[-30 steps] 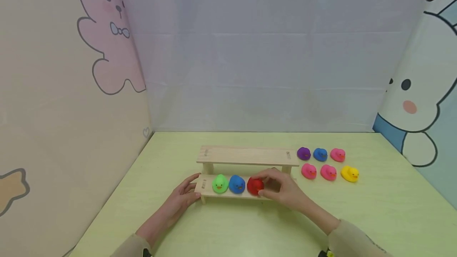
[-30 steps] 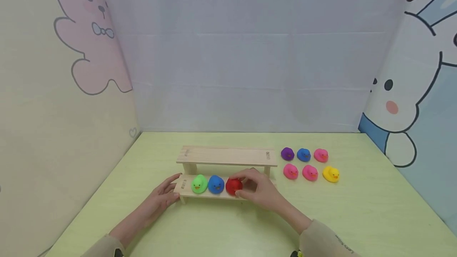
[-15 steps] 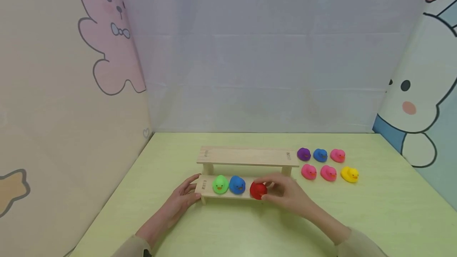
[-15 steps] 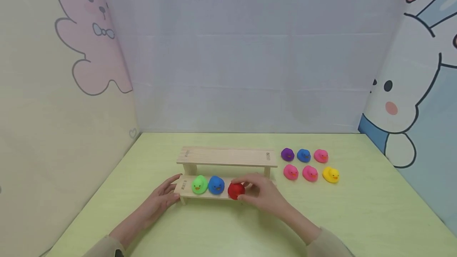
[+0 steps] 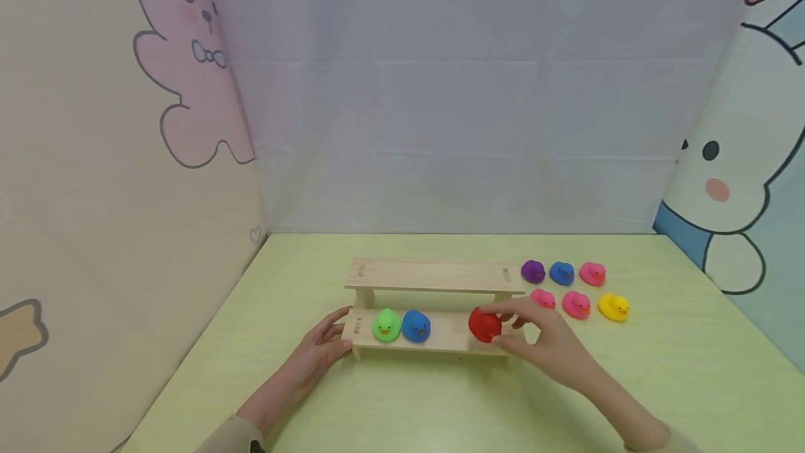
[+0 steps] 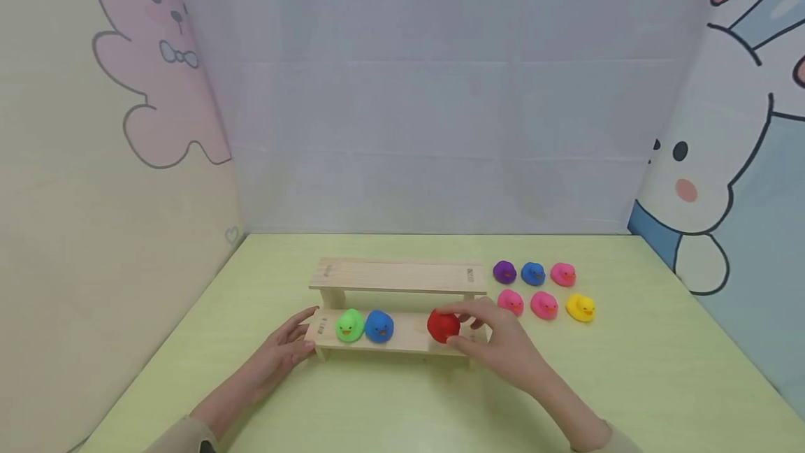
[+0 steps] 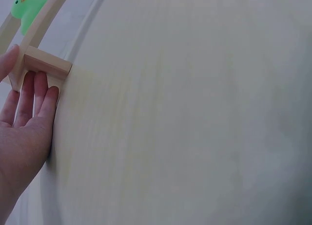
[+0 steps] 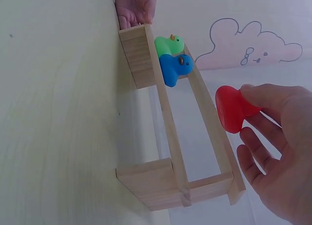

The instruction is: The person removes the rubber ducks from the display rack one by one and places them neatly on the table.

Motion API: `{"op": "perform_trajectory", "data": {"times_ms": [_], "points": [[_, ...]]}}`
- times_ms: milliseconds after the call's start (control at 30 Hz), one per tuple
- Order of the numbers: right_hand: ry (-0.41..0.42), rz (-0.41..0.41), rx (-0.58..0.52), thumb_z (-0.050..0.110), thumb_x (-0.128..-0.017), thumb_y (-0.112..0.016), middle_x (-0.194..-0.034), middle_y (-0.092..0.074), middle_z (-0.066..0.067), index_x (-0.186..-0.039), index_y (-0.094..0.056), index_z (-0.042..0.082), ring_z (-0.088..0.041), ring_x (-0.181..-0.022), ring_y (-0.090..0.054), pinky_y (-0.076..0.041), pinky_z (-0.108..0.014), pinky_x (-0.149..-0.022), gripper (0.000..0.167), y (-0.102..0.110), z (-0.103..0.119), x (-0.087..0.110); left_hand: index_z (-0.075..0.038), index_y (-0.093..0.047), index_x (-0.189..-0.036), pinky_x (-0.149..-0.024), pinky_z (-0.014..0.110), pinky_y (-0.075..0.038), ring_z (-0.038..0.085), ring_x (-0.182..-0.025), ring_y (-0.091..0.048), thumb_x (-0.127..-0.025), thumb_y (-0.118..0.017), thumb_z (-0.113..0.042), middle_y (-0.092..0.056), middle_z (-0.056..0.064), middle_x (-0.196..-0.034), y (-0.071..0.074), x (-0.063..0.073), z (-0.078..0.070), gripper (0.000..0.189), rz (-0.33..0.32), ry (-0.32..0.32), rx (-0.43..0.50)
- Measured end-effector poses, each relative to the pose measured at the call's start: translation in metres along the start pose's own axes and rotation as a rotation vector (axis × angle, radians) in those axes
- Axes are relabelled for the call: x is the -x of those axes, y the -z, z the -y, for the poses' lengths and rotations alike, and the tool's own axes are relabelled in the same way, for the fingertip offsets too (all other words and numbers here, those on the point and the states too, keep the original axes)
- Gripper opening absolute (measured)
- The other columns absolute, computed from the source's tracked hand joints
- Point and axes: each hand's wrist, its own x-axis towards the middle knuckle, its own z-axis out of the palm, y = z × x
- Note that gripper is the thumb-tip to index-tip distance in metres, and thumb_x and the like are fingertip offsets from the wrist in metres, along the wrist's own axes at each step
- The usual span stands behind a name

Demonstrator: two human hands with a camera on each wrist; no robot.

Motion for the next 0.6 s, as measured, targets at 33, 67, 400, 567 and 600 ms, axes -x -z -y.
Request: {"op": "perform_trajectory", "data": {"times_ms": [33, 67, 400, 567, 600], "points": [[0.009, -0.009, 0.008, 0.026, -0.08, -0.069, -0.112, -0.059, 0.014, -0.115, -0.059, 0.027, -0.005, -0.097, -0.053, -0.049, -0.028, -0.074, 0.036, 0.002, 0.0, 0.001, -0.022, -0.029, -0.14, -0.091, 0.028, -0.039, 0.02, -0.112, -0.048, -0.085, -0.06, -0.009, -0.043, 0.014, -0.128, 0.0, 0.0, 0.0, 0.065, -0.001, 0.0, 0.0], [0.017, -0.018, 0.019, 0.026, -0.08, -0.069, -0.113, -0.058, 0.014, -0.115, -0.059, 0.026, -0.005, -0.097, -0.052, -0.048, -0.027, -0.073, 0.037, 0.005, 0.0, 0.001, -0.022, -0.029, -0.141, -0.091, 0.028, -0.038, 0.02, -0.113, -0.048, -0.085, -0.06, -0.009, -0.043, 0.014, -0.128, 0.0, 0.0, 0.0, 0.065, 0.0, 0.0, 0.0], [-0.031, -0.139, 0.132, 0.022, -0.076, -0.073, -0.105, -0.06, 0.015, -0.115, -0.06, 0.027, -0.003, -0.088, -0.052, -0.047, -0.02, -0.071, 0.042, 0.032, 0.002, 0.007, -0.023, -0.028, -0.141, -0.091, 0.029, -0.038, 0.021, -0.113, -0.048, -0.086, -0.059, -0.009, -0.042, 0.014, -0.129, 0.001, 0.0, 0.0, 0.064, 0.011, -0.001, -0.003], [-0.045, -0.194, 0.181, 0.019, -0.074, -0.075, -0.1, -0.061, 0.014, -0.114, -0.061, 0.026, -0.003, -0.085, -0.053, -0.047, -0.018, -0.068, 0.043, 0.044, 0.001, 0.01, -0.022, -0.028, -0.141, -0.091, 0.029, -0.039, 0.021, -0.113, -0.048, -0.086, -0.059, -0.008, -0.041, 0.015, -0.13, 0.001, 0.001, 0.0, 0.065, 0.017, -0.002, -0.001], [-0.04, -0.207, 0.198, 0.018, -0.073, -0.076, -0.101, -0.061, 0.014, -0.114, -0.061, 0.026, -0.003, -0.084, -0.054, -0.046, -0.016, -0.068, 0.044, 0.046, 0.0, 0.011, -0.022, -0.028, -0.141, -0.091, 0.028, -0.039, 0.021, -0.113, -0.048, -0.086, -0.059, -0.008, -0.042, 0.015, -0.13, 0.001, 0.001, 0.0, 0.065, 0.016, -0.001, 0.001]]}}
